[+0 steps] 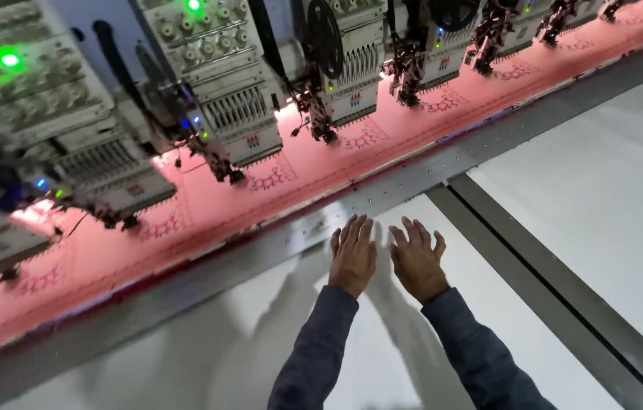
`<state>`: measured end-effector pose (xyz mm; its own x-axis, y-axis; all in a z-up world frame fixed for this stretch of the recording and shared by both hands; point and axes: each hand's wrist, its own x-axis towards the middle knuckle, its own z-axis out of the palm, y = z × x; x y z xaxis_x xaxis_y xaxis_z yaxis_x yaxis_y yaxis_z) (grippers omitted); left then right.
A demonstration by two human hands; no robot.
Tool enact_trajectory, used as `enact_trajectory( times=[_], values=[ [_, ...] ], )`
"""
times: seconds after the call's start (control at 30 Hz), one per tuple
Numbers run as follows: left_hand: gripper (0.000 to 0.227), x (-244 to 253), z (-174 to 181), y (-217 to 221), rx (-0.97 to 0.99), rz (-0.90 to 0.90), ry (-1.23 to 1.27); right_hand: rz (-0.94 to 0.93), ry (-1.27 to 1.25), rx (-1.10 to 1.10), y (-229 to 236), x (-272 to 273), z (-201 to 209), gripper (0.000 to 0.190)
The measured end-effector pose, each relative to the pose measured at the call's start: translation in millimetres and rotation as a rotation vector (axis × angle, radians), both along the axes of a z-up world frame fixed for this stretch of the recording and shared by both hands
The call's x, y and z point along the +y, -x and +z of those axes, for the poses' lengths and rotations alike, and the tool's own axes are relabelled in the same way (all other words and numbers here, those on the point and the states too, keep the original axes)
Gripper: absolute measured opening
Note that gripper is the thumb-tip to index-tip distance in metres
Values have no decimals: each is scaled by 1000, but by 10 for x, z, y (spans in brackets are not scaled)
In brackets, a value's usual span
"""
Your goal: Operating a multi-head industrial embroidery machine, checking for thread breaks, re-threading needles, and smoothing the fabric.
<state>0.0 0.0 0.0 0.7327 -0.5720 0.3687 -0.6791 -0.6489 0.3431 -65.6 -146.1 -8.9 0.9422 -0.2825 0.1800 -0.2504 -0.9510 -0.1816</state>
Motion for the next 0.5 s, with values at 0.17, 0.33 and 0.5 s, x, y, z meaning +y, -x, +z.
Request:
enact_trajectory(
  times=[0.17,0.33,0.5],
  values=[
    [47,-110,-305,-958,58,-17,68,-69,-108,-7,-1182,-216,-260,36],
    [52,-482,-455,-1806,50,14,70,-77,-199,-51,-2344,-573,-673,31],
    [51,-813,-836,-2724,98,80,91,18,-357,-97,-3607,-1050,-1005,32]
  ],
)
